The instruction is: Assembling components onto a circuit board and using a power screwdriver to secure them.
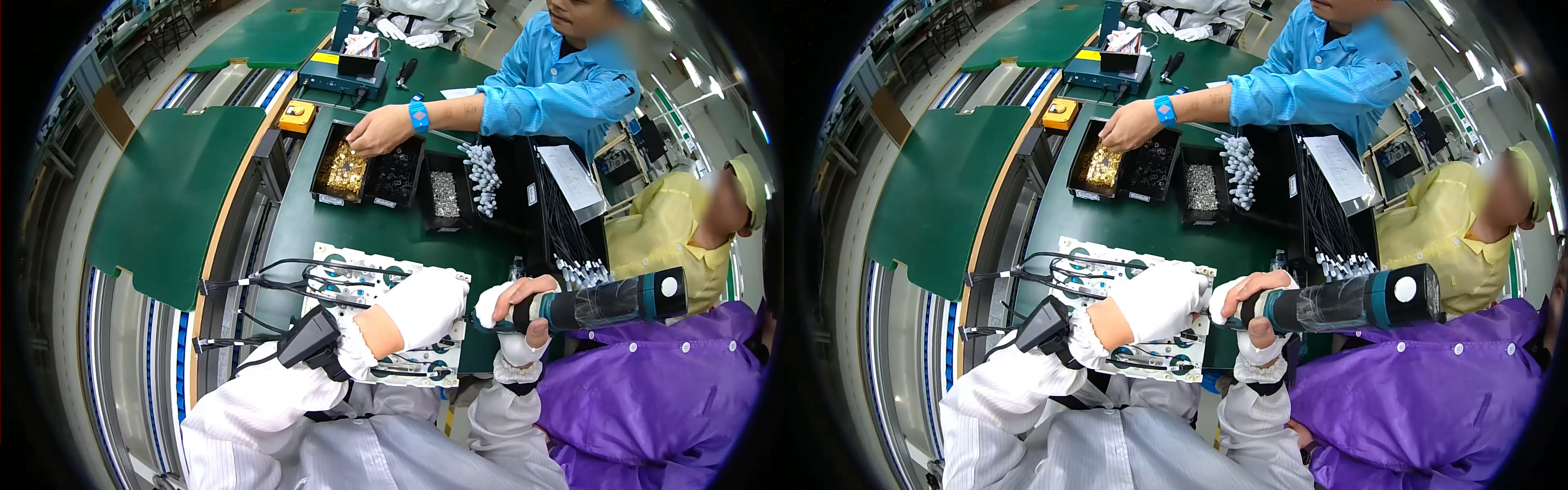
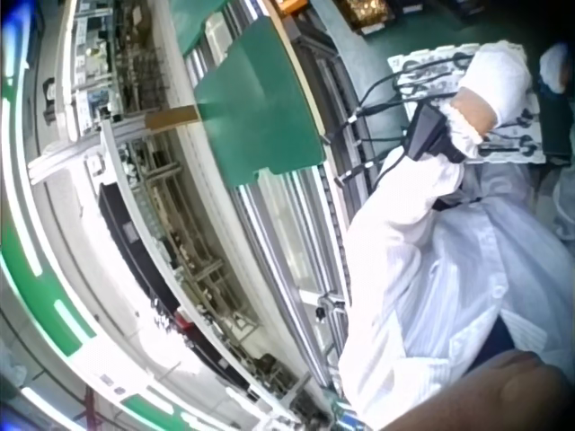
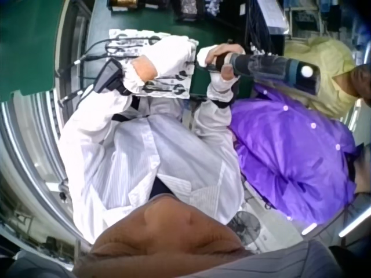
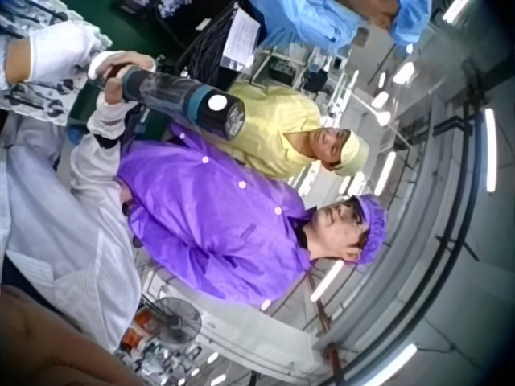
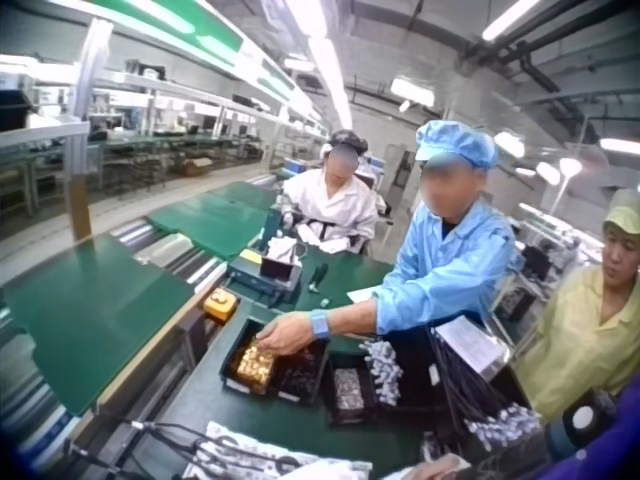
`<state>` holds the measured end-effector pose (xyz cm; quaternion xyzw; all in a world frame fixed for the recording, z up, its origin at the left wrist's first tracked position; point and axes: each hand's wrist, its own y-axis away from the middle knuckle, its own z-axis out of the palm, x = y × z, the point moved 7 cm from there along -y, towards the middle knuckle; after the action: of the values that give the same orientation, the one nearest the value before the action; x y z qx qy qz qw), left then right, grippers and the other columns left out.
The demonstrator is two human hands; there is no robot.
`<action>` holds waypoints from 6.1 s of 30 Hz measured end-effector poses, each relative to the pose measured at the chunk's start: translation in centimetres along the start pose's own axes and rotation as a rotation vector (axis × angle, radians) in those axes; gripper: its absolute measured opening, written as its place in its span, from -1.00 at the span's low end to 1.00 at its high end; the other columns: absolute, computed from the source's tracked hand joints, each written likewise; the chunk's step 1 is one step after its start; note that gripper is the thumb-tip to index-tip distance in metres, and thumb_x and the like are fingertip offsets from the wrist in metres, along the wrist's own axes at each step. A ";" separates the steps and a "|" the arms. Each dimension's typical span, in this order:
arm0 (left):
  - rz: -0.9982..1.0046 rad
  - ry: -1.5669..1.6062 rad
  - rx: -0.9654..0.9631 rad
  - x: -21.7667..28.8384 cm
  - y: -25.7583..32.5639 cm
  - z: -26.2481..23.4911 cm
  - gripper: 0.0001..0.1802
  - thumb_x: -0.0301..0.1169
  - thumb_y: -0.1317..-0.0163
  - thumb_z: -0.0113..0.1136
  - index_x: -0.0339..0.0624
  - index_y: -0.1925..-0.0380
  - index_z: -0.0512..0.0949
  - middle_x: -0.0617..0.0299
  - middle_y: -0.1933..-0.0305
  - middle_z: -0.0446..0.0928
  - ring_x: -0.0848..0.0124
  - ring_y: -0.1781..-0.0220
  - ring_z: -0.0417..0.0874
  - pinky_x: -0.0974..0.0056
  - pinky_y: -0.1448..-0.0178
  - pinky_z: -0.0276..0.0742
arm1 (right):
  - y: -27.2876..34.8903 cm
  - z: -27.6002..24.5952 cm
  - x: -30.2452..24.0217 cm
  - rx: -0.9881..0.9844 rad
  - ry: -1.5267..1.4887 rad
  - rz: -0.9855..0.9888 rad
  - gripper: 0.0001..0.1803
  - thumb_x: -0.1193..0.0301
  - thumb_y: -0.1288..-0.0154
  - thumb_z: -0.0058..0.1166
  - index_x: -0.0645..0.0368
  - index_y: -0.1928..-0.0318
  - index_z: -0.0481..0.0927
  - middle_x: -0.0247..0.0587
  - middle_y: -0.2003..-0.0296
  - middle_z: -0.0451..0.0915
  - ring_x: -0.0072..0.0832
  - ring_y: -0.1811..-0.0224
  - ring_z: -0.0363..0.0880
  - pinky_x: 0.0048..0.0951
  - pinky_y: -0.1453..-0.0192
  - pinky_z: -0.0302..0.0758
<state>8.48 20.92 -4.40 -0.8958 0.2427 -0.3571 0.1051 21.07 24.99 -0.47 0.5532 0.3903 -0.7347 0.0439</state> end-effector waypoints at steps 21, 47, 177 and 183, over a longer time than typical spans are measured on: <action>-0.277 -0.342 0.121 -2.8 7.3 -14.1 -0.69 -0.25 -0.30 0.33 -0.17 0.04 0.68 0.02 0.19 0.65 0.01 0.09 0.68 0.04 -0.05 0.59 | 5.0 -6.7 -1.2 0.419 0.787 0.416 -0.52 0.41 -0.11 0.50 0.26 0.01 0.55 -0.19 0.42 0.66 -0.38 0.46 0.69 -0.36 0.28 0.65; -0.646 1.733 0.601 -15.0 16.8 1.6 -0.38 0.09 -0.62 -0.16 -0.19 -0.32 0.44 0.02 -0.22 0.61 0.24 -0.10 0.74 0.09 -0.19 0.71 | 20.3 7.2 7.7 0.364 0.883 0.279 -0.37 0.17 -0.55 0.03 0.37 -0.40 0.30 0.31 -0.28 0.45 0.20 -0.31 0.44 0.06 -0.41 0.32; -0.154 0.582 0.357 -6.0 14.3 -11.0 -0.50 -0.66 -0.09 -0.04 -0.22 -0.08 0.58 -0.05 -0.30 0.46 -0.01 -0.32 0.48 0.03 -0.41 0.42 | -8.2 18.2 6.1 -0.716 -0.698 0.257 0.21 -0.44 0.22 0.50 0.43 -0.12 0.52 -0.02 0.12 0.66 -0.27 0.04 0.65 -0.26 -0.11 0.58; -0.067 0.331 0.521 -6.1 15.8 -10.5 -0.53 -0.66 -0.07 0.04 -0.25 -0.02 0.63 -0.04 -0.05 0.62 -0.06 -0.11 0.59 0.02 -0.24 0.52 | -9.5 18.8 6.5 -1.109 -0.419 0.340 0.00 -0.08 0.15 0.61 0.37 -0.16 0.49 -0.08 0.06 0.64 -0.27 -0.01 0.62 -0.24 -0.15 0.54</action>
<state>-8.32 10.34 -6.10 -0.7759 0.1270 -0.5517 0.2784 -0.71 22.23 0.58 0.3463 0.6036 -0.4980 0.5174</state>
